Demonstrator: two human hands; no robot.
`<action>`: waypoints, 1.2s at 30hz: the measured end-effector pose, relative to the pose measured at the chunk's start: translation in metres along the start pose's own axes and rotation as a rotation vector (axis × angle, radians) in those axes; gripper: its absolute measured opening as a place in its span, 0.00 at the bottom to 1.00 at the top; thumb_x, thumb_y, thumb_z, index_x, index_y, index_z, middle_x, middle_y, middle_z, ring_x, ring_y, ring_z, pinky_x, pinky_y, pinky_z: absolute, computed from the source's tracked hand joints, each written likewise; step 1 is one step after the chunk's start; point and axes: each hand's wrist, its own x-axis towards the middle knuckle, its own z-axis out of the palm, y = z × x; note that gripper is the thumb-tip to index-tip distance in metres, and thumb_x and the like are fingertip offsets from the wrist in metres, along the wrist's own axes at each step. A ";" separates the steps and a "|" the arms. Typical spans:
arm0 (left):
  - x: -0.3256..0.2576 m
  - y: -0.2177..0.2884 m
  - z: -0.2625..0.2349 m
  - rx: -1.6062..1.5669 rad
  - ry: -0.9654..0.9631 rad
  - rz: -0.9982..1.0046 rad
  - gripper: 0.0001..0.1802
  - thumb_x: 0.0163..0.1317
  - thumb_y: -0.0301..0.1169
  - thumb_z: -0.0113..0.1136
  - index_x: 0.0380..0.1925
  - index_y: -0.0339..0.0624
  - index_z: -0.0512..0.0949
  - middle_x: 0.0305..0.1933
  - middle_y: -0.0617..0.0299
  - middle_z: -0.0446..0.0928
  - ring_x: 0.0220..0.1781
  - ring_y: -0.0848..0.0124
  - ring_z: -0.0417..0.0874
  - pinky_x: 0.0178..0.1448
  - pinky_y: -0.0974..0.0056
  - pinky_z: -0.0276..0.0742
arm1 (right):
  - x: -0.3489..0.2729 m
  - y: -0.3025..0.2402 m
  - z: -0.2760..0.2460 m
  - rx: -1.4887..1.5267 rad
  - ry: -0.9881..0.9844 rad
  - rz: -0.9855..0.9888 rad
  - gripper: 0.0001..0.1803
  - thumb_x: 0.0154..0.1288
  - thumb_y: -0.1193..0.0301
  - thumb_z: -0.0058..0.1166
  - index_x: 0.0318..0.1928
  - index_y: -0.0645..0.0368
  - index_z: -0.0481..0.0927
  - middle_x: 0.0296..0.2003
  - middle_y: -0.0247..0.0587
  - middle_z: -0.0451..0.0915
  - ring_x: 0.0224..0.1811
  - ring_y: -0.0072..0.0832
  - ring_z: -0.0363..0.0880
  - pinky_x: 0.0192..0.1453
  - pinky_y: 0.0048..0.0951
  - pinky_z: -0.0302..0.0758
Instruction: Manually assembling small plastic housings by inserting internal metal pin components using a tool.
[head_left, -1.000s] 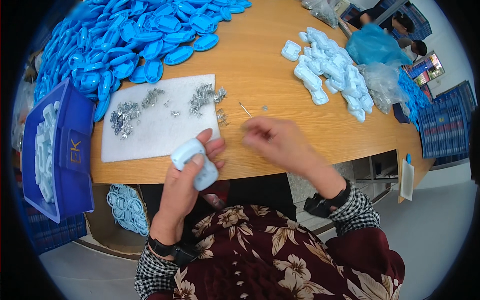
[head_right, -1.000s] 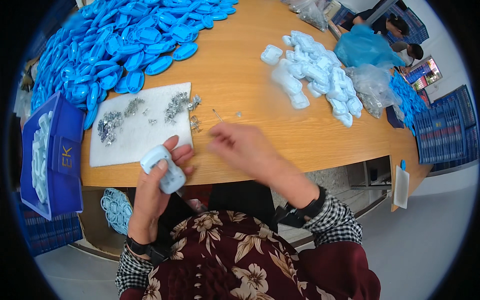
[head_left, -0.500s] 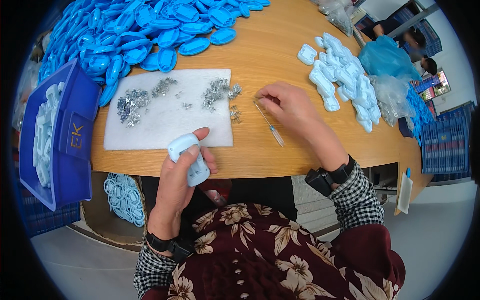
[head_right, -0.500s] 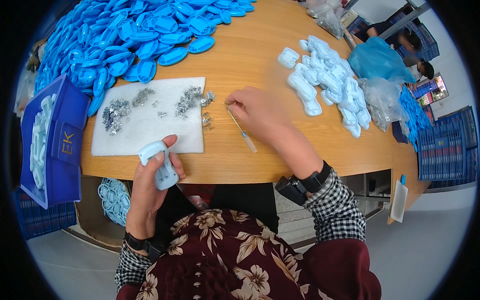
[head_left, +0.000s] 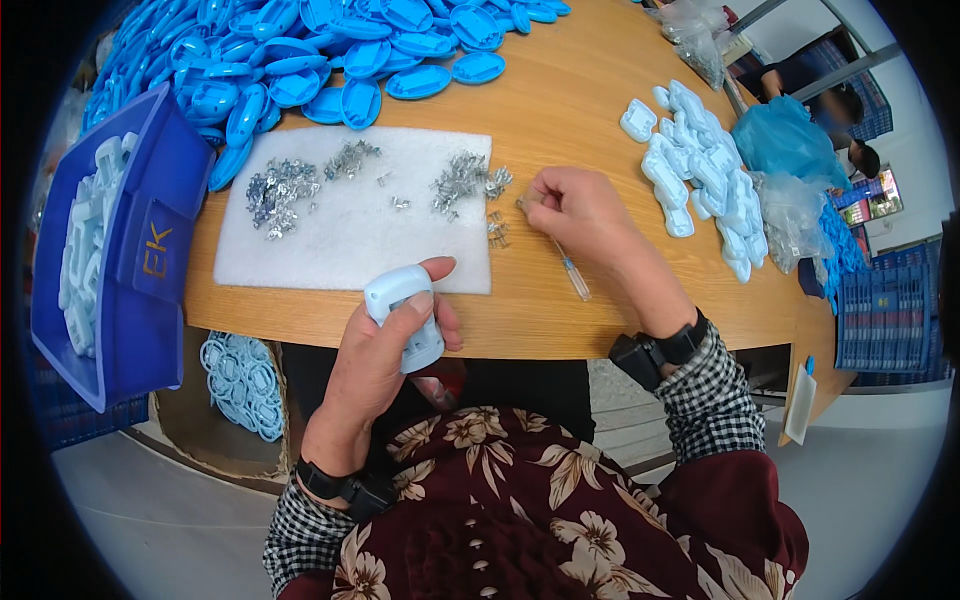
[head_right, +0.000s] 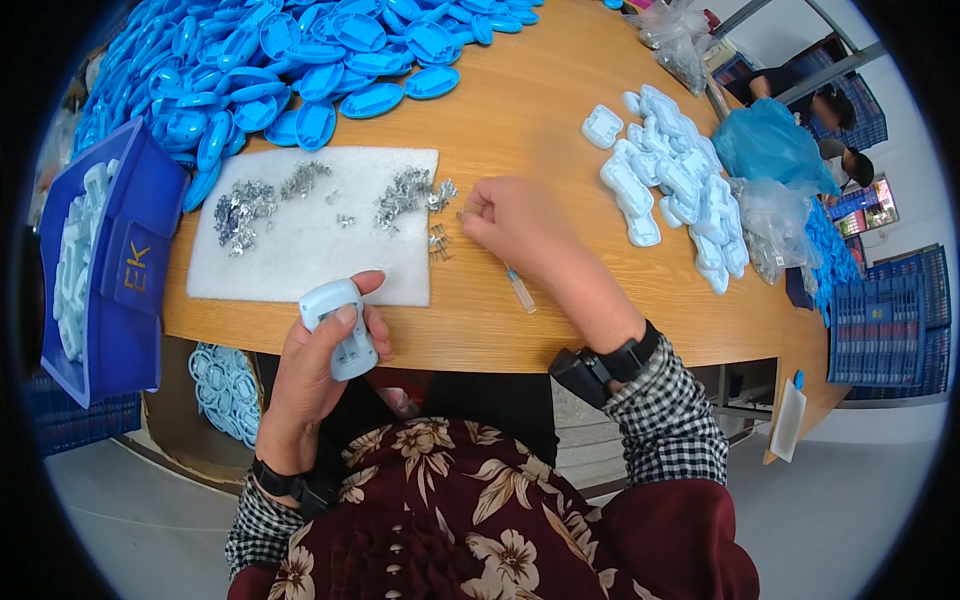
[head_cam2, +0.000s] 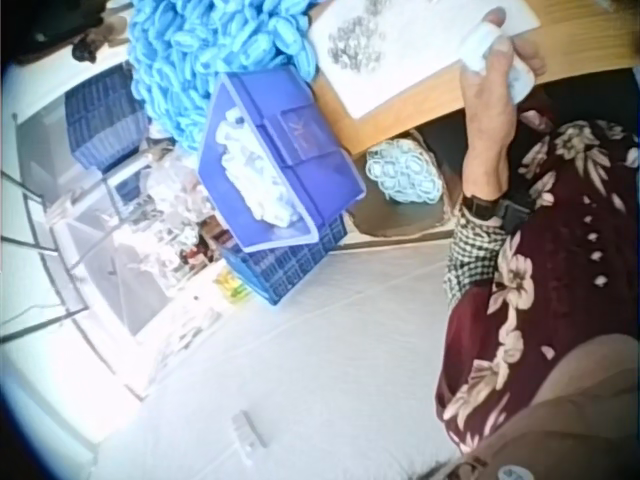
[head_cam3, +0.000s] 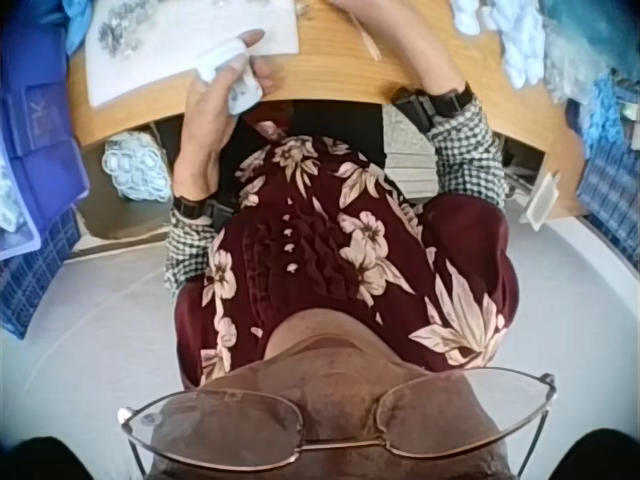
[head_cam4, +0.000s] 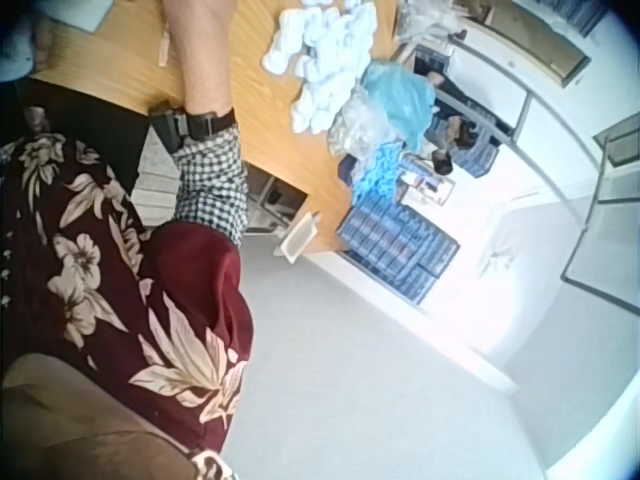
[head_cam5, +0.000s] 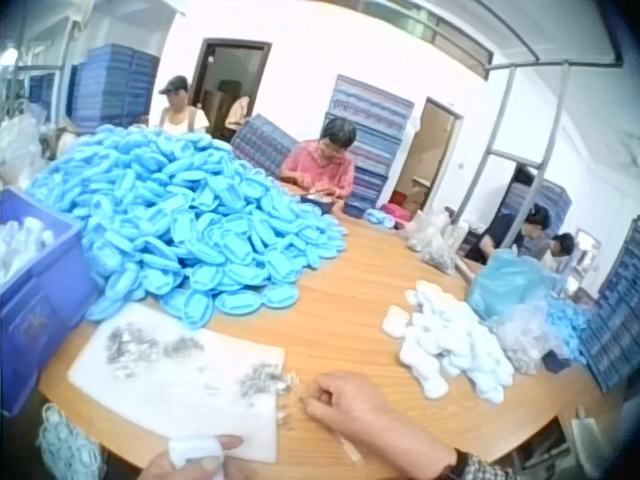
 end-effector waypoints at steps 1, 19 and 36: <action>0.000 0.001 -0.001 0.004 -0.003 0.005 0.29 0.72 0.41 0.55 0.65 0.32 0.68 0.36 0.59 0.79 0.37 0.71 0.81 0.44 0.66 0.78 | -0.005 -0.001 0.001 0.033 -0.022 0.030 0.07 0.61 0.72 0.63 0.32 0.63 0.81 0.21 0.31 0.75 0.23 0.19 0.71 0.28 0.26 0.69; 0.011 0.000 0.018 -0.110 0.073 -0.028 0.25 0.69 0.25 0.59 0.65 0.33 0.70 0.48 0.56 0.81 0.47 0.69 0.84 0.53 0.64 0.83 | -0.062 -0.049 0.030 -0.065 0.218 -0.404 0.08 0.55 0.72 0.66 0.29 0.57 0.78 0.23 0.37 0.75 0.28 0.36 0.76 0.35 0.37 0.70; 0.016 0.009 0.012 -0.238 0.097 -0.056 0.26 0.66 0.25 0.60 0.64 0.32 0.70 0.47 0.54 0.81 0.42 0.71 0.84 0.47 0.67 0.82 | -0.070 -0.070 0.038 -0.088 0.274 -0.519 0.09 0.59 0.73 0.64 0.40 0.55 0.81 0.31 0.33 0.79 0.33 0.33 0.77 0.40 0.38 0.69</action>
